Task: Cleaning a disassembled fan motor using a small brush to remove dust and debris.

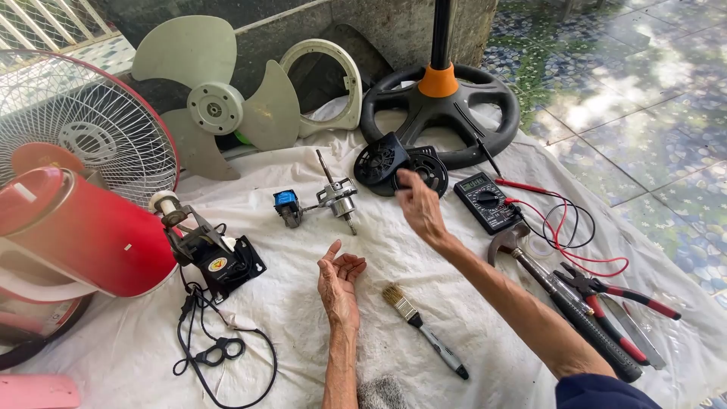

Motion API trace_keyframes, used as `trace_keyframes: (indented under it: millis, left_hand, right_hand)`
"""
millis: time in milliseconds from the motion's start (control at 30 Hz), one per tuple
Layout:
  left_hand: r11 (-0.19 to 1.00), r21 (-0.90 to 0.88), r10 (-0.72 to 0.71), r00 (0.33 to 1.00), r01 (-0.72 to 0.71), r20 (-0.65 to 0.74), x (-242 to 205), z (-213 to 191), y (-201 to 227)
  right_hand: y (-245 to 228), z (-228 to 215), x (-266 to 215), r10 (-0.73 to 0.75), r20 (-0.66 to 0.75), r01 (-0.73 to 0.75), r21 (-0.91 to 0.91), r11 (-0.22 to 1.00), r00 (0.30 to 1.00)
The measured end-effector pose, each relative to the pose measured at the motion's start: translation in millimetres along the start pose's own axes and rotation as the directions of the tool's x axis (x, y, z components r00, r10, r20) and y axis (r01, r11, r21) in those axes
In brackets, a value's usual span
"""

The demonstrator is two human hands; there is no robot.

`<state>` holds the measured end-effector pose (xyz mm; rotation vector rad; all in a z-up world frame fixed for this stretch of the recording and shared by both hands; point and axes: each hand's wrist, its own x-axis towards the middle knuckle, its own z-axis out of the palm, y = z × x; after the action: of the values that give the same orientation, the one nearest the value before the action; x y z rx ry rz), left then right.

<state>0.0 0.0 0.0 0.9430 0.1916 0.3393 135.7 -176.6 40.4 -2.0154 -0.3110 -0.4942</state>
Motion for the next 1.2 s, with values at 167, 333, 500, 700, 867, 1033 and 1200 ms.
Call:
trace_keyframes:
  millis: [167, 333, 500, 700, 867, 1033, 1200]
  left_hand:
    - [1.0, 0.005, 0.005, 1.0, -0.005, 0.004, -1, 2, 2]
    - [0.999, 0.037, 0.016, 1.0, -0.017, 0.018, -1, 5, 1]
    - [0.961, 0.272, 0.041, 0.998, -0.052, 0.048, -14, 16, 9]
    - [0.882, 0.456, 0.058, 0.989, -0.114, 0.134, -7, 6, -8]
    - [0.867, 0.481, 0.072, 0.987, -0.134, 0.145, -5, 2, -10]
    - [0.857, 0.493, 0.086, 0.986, -0.147, 0.145, -7, 6, -6]
    - [0.865, 0.484, 0.077, 0.988, -0.134, 0.136, -6, 6, -6]
  right_hand:
    - [22, 4, -61, 0.057, 0.191, -0.082, 0.126, 0.989, 0.98]
    - [31, -4, -82, 0.176, 0.273, -0.252, 0.272, 0.929, 0.946]
    - [12, -13, -84, 0.207, 0.287, -0.298, 0.324, 0.898, 0.935]
    - [-3, -23, -82, 0.21, 0.318, -0.309, 0.303, 0.902, 0.925]
    - [-3, -21, -85, 0.197, 0.319, -0.299, 0.315, 0.901, 0.927]
    - [4, -18, -87, 0.179, 0.313, -0.286, 0.339, 0.896, 0.933]
    - [-2, -23, -85, 0.184, 0.335, -0.305, 0.353, 0.885, 0.924]
